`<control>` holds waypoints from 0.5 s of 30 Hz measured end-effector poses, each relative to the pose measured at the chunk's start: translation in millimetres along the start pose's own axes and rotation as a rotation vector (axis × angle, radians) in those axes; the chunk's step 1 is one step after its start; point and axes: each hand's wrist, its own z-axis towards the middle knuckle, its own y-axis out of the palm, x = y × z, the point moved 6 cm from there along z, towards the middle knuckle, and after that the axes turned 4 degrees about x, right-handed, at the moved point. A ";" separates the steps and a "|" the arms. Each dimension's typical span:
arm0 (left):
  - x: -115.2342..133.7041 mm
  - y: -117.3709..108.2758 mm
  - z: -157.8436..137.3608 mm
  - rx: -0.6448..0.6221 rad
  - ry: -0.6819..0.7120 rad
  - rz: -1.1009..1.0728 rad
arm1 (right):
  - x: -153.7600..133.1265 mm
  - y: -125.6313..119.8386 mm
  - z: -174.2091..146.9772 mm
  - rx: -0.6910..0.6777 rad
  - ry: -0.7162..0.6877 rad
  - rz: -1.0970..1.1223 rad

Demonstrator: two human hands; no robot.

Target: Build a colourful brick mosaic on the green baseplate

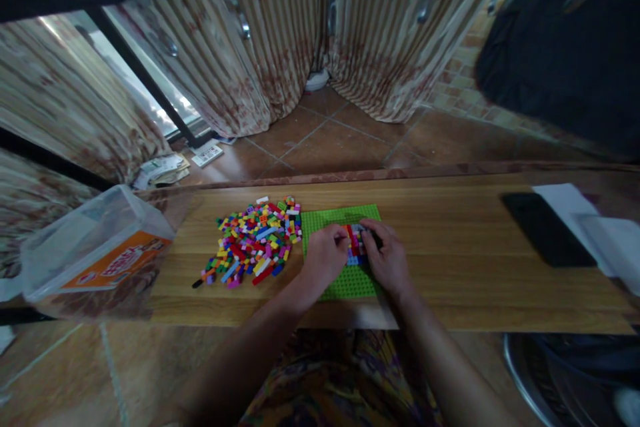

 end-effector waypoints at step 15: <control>-60.1 -80.9 -63.1 0.270 0.204 0.012 | 12.9 -14.3 -3.1 0.178 0.150 0.168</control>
